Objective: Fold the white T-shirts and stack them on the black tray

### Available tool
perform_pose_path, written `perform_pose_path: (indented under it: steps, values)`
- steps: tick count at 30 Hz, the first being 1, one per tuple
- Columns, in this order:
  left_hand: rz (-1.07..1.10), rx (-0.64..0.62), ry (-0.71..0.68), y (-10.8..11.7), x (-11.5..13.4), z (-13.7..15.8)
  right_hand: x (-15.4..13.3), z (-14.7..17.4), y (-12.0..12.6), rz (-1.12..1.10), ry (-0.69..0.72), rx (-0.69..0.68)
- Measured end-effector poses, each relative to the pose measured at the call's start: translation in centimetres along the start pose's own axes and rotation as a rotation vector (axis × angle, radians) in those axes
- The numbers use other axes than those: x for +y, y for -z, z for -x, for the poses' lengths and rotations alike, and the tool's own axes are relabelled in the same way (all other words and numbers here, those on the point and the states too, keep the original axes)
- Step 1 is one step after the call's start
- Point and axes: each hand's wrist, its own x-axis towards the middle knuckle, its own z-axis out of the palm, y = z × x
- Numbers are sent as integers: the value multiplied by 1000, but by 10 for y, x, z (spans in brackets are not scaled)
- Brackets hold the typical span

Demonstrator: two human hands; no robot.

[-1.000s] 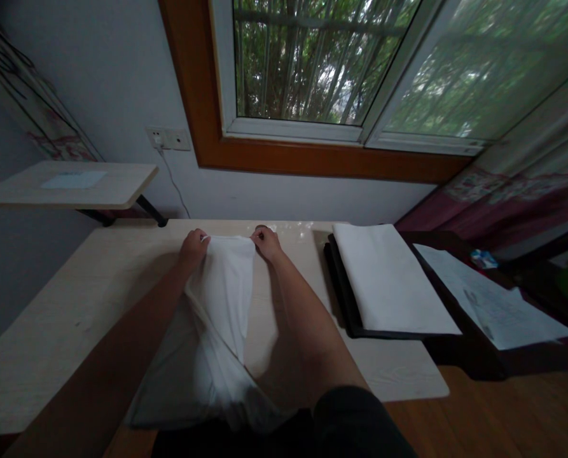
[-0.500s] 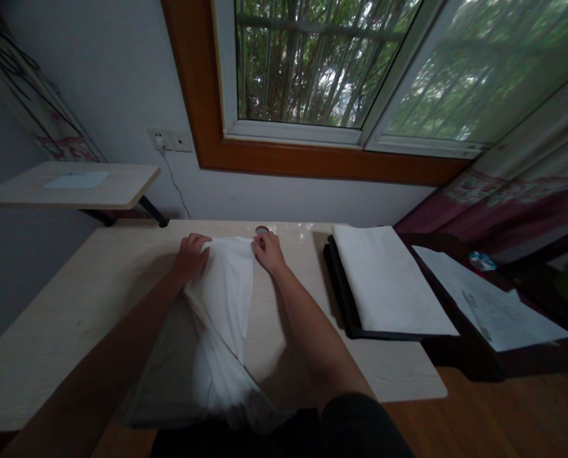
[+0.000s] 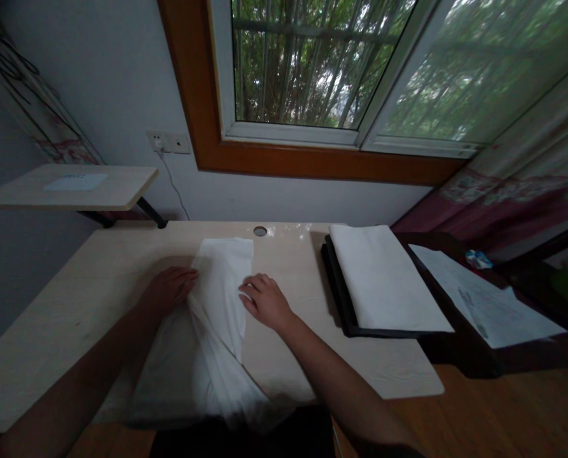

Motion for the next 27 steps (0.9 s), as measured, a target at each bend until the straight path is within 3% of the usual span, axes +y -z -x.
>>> perform_pose_path:
  steps: [4,10,27]
  values:
    - [-2,-17,18,-2,0,-1,-5,5,2,76,-71,16]
    - [-8,-19,59,-6,0,-24,4,-13,8,131,-122,22]
    - [-44,14,145,-20,-15,-103,69,-81,11,253,-238,-11]
